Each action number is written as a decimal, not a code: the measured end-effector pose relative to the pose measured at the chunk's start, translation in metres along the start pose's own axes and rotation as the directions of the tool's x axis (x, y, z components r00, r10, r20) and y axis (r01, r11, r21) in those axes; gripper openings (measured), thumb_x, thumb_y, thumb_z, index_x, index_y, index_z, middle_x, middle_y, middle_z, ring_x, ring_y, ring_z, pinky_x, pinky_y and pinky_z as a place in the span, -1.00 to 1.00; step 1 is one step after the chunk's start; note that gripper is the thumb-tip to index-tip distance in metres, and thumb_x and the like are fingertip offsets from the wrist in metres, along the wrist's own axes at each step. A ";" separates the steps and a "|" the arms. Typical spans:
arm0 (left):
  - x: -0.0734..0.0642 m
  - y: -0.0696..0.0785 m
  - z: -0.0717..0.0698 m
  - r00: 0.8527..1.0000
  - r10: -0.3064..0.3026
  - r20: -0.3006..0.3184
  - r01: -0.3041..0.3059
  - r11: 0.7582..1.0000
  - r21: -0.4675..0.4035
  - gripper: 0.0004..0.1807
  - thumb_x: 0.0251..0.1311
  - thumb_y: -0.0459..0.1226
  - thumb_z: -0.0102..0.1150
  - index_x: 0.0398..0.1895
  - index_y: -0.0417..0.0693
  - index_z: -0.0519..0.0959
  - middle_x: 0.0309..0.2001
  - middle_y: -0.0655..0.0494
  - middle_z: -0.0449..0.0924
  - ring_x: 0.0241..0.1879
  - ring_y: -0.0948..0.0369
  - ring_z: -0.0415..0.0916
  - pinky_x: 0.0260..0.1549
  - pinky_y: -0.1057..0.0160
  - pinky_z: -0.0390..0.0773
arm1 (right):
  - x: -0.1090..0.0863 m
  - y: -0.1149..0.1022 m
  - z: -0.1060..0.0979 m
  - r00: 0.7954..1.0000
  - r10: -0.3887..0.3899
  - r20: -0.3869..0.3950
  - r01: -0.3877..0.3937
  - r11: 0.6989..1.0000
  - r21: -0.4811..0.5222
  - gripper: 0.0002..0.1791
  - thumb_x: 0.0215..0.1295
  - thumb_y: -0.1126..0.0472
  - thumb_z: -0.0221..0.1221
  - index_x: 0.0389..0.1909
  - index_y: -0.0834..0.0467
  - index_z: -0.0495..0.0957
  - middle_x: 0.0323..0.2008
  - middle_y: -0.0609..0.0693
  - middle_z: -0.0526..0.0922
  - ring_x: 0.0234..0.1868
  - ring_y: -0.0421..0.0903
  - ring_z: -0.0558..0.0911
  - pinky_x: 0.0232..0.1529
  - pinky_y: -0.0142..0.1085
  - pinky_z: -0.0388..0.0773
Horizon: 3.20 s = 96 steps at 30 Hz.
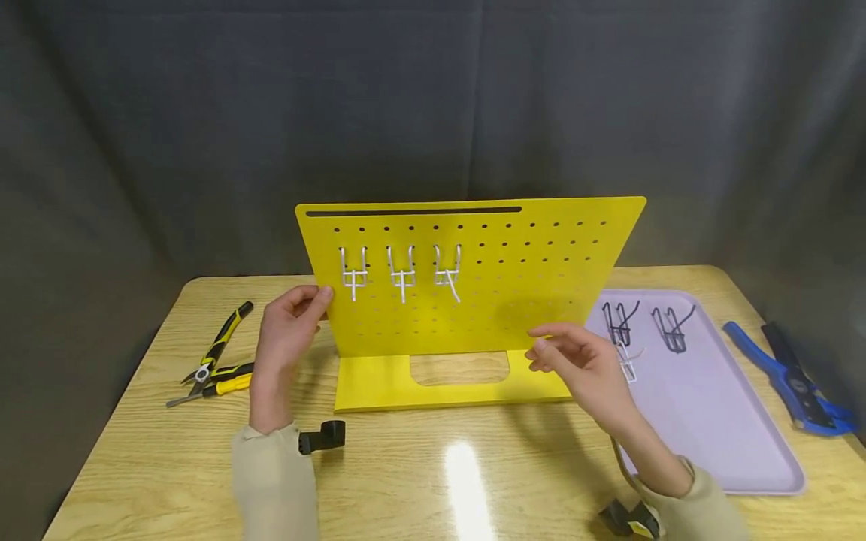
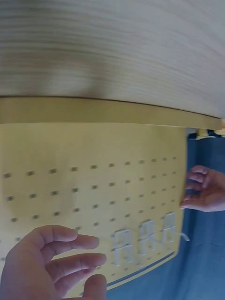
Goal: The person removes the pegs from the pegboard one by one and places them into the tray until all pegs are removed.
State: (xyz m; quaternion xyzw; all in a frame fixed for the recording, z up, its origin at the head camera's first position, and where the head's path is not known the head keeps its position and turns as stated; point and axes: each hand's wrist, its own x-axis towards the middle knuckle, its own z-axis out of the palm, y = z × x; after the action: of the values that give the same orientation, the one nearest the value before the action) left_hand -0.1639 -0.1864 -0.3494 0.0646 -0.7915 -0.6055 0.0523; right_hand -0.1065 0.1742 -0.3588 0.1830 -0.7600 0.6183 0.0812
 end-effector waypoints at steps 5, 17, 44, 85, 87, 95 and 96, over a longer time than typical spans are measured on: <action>0.000 0.000 -0.001 1.000 -0.008 -0.009 0.008 1.000 -0.007 -0.55 0.34 -0.04 0.09 -0.03 -0.29 0.55 -0.31 0.17 0.55 -0.21 0.17 0.51 -0.25 0.28 0.40 | 0.006 0.001 0.025 0.997 -0.033 0.065 0.031 0.998 0.046 -0.81 0.32 0.47 0.10 -0.08 0.43 0.52 -0.38 0.03 0.69 -0.42 -0.13 0.67 -0.26 -0.29 0.61; 0.000 0.000 0.000 1.000 0.001 0.007 -0.001 1.000 -0.007 -0.53 0.34 -0.02 0.08 -0.01 -0.28 0.54 -0.29 0.17 0.55 -0.17 0.11 0.51 -0.22 0.26 0.41 | 0.032 -0.014 0.058 0.999 -0.035 0.013 0.035 0.999 0.020 -0.76 0.30 0.44 0.15 -0.03 0.41 0.53 -0.14 0.23 0.59 -0.39 -0.16 0.64 -0.29 -0.28 0.59; 0.000 0.002 0.000 1.000 -0.015 0.006 0.015 1.000 -0.002 -0.52 0.34 -0.02 0.08 -0.01 -0.30 0.54 -0.29 0.18 0.54 -0.15 0.10 0.51 -0.21 0.24 0.41 | 0.065 -0.023 0.076 0.996 -0.080 0.041 0.074 0.990 0.120 -0.73 0.35 0.43 0.09 0.04 0.38 0.49 -0.22 0.38 0.58 -0.47 -0.09 0.64 -0.27 -0.12 0.60; 0.000 -0.001 -0.001 1.000 0.000 0.018 0.000 1.000 0.018 -0.49 0.34 0.01 0.07 0.01 -0.29 0.54 -0.24 0.12 0.55 -0.14 0.09 0.50 -0.23 0.29 0.41 | 0.056 -0.025 0.069 0.979 -0.201 0.032 0.183 0.939 0.292 -0.71 0.42 0.32 0.06 -0.09 0.54 0.49 -0.23 -0.07 0.70 -0.42 -0.11 0.68 -0.30 -0.29 0.59; 0.000 0.000 -0.001 1.000 0.001 0.013 -0.002 1.000 0.021 -0.49 0.34 0.01 0.07 0.01 -0.28 0.54 -0.23 0.10 0.56 -0.13 0.07 0.50 -0.22 0.29 0.40 | 0.054 -0.024 0.067 0.980 -0.194 0.043 0.173 0.939 0.297 -0.70 0.43 0.32 0.05 -0.10 0.55 0.49 -0.24 -0.06 0.71 -0.41 -0.11 0.68 -0.31 -0.31 0.59; -0.001 -0.001 -0.004 1.000 -0.001 0.008 0.001 1.000 0.022 -0.50 0.34 0.01 0.08 0.00 -0.29 0.54 -0.26 0.13 0.55 -0.18 0.15 0.51 -0.24 0.30 0.41 | 0.042 -0.013 0.056 0.987 -0.154 0.042 0.137 0.952 0.275 -0.73 0.42 0.36 0.03 -0.13 0.57 0.49 -0.30 -0.04 0.72 -0.42 -0.12 0.69 -0.32 -0.31 0.60; -0.001 -0.001 -0.004 1.000 0.000 0.007 -0.001 1.000 0.026 -0.50 0.34 0.01 0.07 0.00 -0.29 0.54 -0.26 0.13 0.55 -0.21 0.20 0.50 -0.24 0.30 0.41 | 0.041 -0.012 0.054 0.988 -0.148 0.039 0.132 0.954 0.269 -0.73 0.42 0.37 0.03 -0.13 0.57 0.48 -0.30 -0.04 0.72 -0.42 -0.12 0.69 -0.32 -0.31 0.61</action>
State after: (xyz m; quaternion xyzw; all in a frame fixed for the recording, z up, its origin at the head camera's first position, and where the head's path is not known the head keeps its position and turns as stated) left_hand -0.1624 -0.1903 -0.3493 0.0630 -0.7993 -0.5956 0.0490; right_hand -0.1338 0.1122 -0.3458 0.2635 -0.6574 0.7017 0.0773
